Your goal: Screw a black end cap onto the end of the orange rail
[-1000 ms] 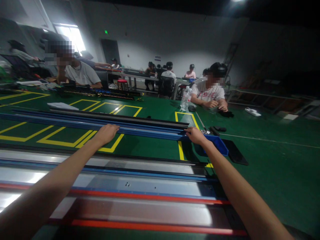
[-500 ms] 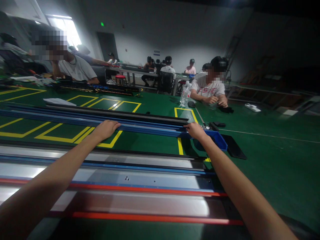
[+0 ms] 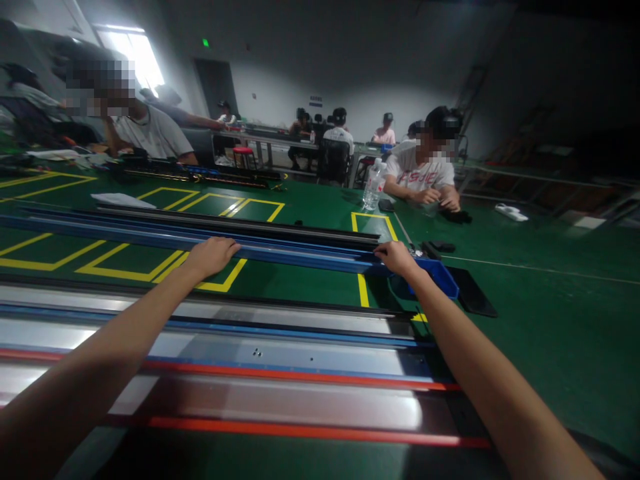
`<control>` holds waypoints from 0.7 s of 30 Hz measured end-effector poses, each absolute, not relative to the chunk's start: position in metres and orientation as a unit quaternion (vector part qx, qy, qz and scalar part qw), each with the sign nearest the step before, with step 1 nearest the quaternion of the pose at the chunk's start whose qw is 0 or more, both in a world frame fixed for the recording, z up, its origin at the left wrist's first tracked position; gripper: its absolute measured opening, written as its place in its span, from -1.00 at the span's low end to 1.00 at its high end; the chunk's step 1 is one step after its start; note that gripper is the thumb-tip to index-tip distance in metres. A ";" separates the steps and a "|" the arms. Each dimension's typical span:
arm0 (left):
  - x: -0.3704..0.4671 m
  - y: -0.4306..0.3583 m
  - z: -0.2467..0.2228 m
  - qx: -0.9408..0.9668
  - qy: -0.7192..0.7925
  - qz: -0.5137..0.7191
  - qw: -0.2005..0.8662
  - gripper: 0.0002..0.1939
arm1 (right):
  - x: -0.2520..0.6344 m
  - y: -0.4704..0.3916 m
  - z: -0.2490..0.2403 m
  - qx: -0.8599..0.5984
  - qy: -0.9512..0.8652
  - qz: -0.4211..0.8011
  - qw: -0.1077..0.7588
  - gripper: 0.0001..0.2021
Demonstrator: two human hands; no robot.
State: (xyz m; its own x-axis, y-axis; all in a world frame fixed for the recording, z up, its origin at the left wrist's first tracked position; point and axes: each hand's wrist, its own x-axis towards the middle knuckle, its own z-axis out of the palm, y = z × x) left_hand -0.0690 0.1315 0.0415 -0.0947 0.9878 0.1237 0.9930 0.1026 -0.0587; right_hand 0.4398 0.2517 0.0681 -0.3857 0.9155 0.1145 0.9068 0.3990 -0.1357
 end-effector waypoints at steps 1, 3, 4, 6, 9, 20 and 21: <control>-0.069 0.131 0.042 -0.670 -0.739 -0.015 0.067 -0.37 | 0.441 0.252 0.068 -0.551 -0.830 0.026 0.082 -0.79; -0.068 0.128 0.043 -0.671 -0.738 -0.005 0.068 -0.35 | 0.443 0.253 0.069 -0.558 -0.826 0.027 0.076 -0.77; -0.067 0.127 0.044 -0.672 -0.737 -0.001 0.069 -0.35 | 0.443 0.254 0.069 -0.563 -0.823 0.027 0.073 -0.76; -0.067 0.126 0.044 -0.674 -0.736 0.006 0.070 -0.34 | 0.444 0.255 0.069 -0.570 -0.818 0.027 0.068 -0.74; -0.071 0.123 0.044 -0.676 -0.734 0.013 0.070 -0.34 | 0.444 0.255 0.068 -0.577 -0.814 0.026 0.063 -0.72; -0.078 0.123 0.045 -0.662 -0.747 0.028 0.054 -0.34 | 0.440 0.253 0.070 -0.589 -0.805 0.027 0.054 -0.69; -0.078 0.123 0.045 -0.660 -0.749 0.030 0.053 -0.34 | 0.440 0.254 0.069 -0.590 -0.805 0.028 0.053 -0.69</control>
State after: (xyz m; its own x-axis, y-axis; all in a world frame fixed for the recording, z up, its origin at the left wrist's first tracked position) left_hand -0.0775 0.1231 0.0454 -0.1233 0.9916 0.0400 0.9853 0.1272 -0.1143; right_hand 0.4401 0.2539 0.0694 -0.2975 0.9532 0.0532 0.9473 0.3017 -0.1077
